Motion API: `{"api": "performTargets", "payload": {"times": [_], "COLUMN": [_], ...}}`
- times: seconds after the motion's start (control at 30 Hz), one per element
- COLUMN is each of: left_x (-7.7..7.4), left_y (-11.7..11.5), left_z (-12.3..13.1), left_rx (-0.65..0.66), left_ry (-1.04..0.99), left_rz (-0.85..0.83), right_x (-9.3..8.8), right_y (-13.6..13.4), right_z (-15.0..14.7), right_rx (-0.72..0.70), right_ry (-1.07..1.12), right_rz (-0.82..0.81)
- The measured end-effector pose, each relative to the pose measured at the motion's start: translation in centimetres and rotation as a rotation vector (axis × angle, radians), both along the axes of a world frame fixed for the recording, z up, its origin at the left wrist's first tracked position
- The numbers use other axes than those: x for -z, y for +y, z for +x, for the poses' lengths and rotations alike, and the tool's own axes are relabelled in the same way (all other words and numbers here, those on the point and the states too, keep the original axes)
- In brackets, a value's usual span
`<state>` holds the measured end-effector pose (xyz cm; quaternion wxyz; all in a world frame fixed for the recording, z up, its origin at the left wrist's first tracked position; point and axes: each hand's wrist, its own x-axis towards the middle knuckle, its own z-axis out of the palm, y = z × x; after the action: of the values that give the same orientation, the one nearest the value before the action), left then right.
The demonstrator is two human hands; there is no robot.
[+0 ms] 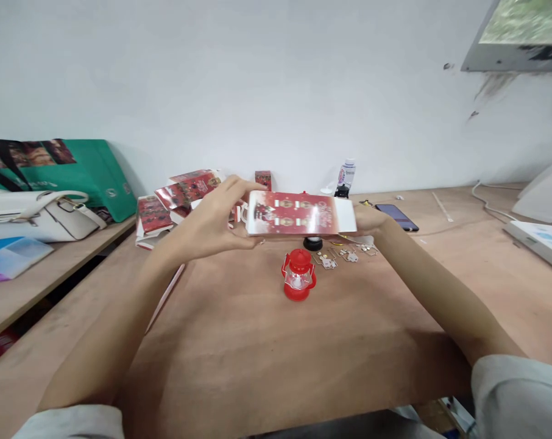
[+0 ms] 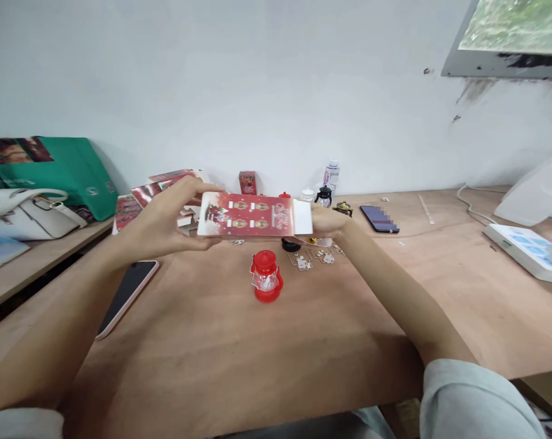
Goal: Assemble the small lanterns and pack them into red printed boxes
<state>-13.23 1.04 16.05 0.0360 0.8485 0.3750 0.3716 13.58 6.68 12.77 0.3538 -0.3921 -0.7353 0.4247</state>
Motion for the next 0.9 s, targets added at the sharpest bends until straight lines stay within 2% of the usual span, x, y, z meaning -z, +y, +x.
{"api": "performTargets", "payload": {"times": [0.1,0.17,0.23,0.3,0.37,0.43,0.5,0.6,0.7,0.77,0.9], "left_x": [0.4,1.1,2.0,2.6,2.9,2.9,2.6,1.7,0.8,0.3,0.2], "left_y": [1.4,2.2,2.5,2.3,1.8,1.2,0.7,0.1,-0.3,-0.4,-0.1], "left_z": [-1.4,-1.4,-0.7,0.3,1.2,1.7,1.8,1.4,0.9,0.5,0.2], "left_rx": [-0.165,-0.261,-0.298,-0.232,-0.082,0.036,0.075,0.052,-0.036,-0.08,-0.09], "left_ry": [0.144,0.231,0.293,0.324,0.353,0.387,0.397,0.42,0.457,0.425,0.339], "left_rz": [0.033,0.081,0.148,0.175,0.11,0.026,-0.023,-0.129,-0.247,-0.199,0.06], "right_x": [-0.7,-0.9,-1.1,-1.1,-1.1,-1.0,-0.8,-0.4,-0.1,-0.2,-0.7], "right_y": [0.5,0.0,-1.2,-2.5,-3.6,-4.2,-4.4,-4.0,-3.4,-3.0,-2.7], "right_z": [-0.2,-0.7,-1.3,-2.1,-2.6,-3.0,-3.2,-3.1,-2.6,-2.2,-1.4], "right_rx": [-0.236,-0.353,-0.429,-0.461,-0.478,-0.506,-0.536,-0.545,-0.527,-0.462,-0.263], "right_ry": [0.052,0.113,0.091,-0.033,-0.217,-0.375,-0.46,-0.52,-0.543,-0.534,-0.447], "right_rz": [-0.056,0.036,0.168,0.315,0.472,0.612,0.724,0.86,0.928,1.009,1.164]}}
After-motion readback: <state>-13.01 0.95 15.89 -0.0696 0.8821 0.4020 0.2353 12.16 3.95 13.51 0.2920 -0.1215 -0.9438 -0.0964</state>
